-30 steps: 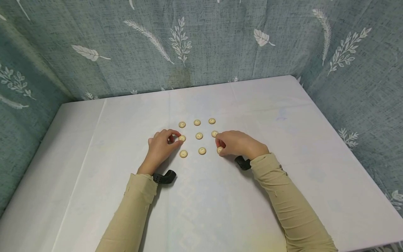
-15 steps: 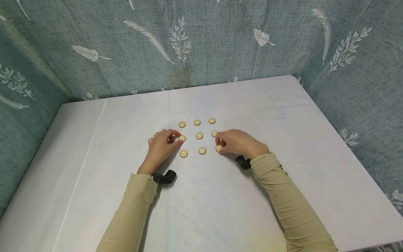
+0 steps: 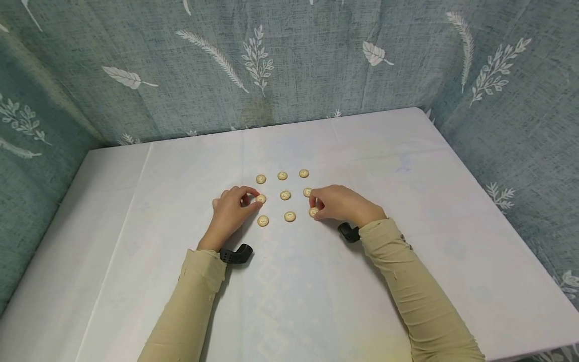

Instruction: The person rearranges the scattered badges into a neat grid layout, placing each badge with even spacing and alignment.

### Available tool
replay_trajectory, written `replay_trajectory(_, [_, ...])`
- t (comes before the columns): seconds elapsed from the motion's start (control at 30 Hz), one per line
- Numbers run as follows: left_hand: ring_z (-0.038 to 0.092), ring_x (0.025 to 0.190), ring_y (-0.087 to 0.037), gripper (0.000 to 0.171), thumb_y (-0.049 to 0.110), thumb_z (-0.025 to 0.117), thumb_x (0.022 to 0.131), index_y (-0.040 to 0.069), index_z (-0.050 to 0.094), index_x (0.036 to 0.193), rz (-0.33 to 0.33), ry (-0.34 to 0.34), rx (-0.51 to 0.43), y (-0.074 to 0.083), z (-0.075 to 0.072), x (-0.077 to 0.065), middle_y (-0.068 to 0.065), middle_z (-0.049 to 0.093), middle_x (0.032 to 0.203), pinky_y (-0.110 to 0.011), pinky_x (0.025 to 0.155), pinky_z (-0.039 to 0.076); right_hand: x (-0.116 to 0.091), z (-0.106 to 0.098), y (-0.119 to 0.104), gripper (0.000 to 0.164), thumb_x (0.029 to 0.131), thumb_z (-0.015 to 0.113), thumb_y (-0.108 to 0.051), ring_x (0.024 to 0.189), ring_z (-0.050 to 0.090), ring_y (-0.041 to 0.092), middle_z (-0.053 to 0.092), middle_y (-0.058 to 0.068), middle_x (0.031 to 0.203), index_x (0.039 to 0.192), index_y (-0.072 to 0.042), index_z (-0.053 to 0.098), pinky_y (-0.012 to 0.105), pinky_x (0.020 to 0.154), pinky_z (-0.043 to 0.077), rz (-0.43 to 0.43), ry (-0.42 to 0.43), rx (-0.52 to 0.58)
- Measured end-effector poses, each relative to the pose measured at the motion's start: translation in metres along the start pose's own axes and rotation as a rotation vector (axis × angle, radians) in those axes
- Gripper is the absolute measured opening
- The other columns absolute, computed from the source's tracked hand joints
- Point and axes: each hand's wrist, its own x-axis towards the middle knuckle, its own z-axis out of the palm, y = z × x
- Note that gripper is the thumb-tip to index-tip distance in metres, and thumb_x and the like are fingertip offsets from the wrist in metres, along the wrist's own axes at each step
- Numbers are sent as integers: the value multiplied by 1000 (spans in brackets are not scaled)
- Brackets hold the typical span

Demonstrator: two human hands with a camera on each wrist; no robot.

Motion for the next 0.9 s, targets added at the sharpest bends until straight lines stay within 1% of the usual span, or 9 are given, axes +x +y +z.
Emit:
replay_trajectory(0.33, [40,72,-18,23,37,64,80,21,63,97,3,7,-5,0,1,0,3,48,75,-39,70,23,1,0,2,14,81,65,-23,68,47,14,53,-3,72,92,-19,58,31,65,38,-8,16,2])
replay_trajectory(0.57, [40,72,-18,24,37,64,80,21,62,98,4,-4,-18,0,3,-1,3,48,75,-40,70,23,-1,1,0,16,80,65,-25,69,47,15,53,-2,73,93,-20,58,31,65,38,24,11,23])
replay_trajectory(0.9, [39,72,-18,23,37,64,80,21,62,97,-8,6,-15,1,4,-1,4,48,75,-39,69,23,-3,0,0,15,80,66,-25,70,48,13,54,-4,73,92,-20,58,31,66,38,10,16,6])
